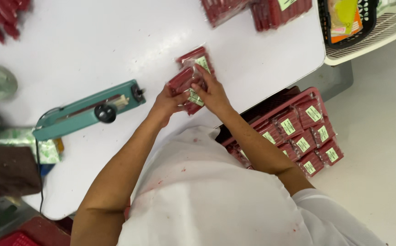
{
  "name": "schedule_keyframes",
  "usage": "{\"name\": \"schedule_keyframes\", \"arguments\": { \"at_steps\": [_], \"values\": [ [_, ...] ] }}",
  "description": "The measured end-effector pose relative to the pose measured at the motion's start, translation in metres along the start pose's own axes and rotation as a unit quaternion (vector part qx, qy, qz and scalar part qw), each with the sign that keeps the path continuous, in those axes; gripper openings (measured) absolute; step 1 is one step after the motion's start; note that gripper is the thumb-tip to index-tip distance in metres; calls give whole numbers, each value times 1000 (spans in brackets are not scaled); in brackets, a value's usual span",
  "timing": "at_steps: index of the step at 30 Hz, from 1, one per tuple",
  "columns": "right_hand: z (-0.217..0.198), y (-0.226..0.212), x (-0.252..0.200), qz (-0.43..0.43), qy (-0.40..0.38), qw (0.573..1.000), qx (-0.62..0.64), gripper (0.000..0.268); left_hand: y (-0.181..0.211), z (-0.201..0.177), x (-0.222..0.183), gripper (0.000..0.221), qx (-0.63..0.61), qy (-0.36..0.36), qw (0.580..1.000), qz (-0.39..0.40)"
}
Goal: The person repeatedly picks up vacuum-sealed packages of red meat from a table, places them into a handheld heat sealer to seal the plastic, and then stacks the finished packages into a red crate. The process is repeated for multiple packages throughout the clip.
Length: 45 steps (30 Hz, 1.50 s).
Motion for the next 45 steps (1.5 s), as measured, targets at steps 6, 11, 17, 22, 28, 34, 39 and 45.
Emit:
{"name": "schedule_keyframes", "arguments": {
  "at_steps": [6,11,17,22,28,34,39,45],
  "values": [
    [-59,73,48,-51,86,992,-74,53,21,6,74,46,232,86,969,-13],
    [-224,86,34,-47,480,861,-162,70,55,20,47,56,509,116,846,-104],
    [-320,119,104,79,309,943,-95,100,69,30,-3,55,461,109,864,-172],
    [-303,72,77,117,330,931,-104,57,18,16,-2,24,490,38,869,-51],
    [-177,-22,-17,-10,398,917,1,44,-2,62,-21,40,77,-121,988,-48],
    [-9,-93,-83,-262,92,958,77,70,28,62,-64,48,-356,-301,880,95],
    [47,-146,-88,-271,-109,932,214,82,28,0,-114,76,-275,-260,919,108],
    [126,-165,-71,-121,-231,955,142,30,6,-61,-175,52,-371,-194,891,174]
  ]
}}
Point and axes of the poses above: each hand's wrist, its own x-axis towards the middle knuckle, its own z-axis out of the palm, y = z × x, the point moved 6 cm from there along x, towards the middle knuckle, and after that the axes turned 7 degrees about -y, right-handed, at the moved point
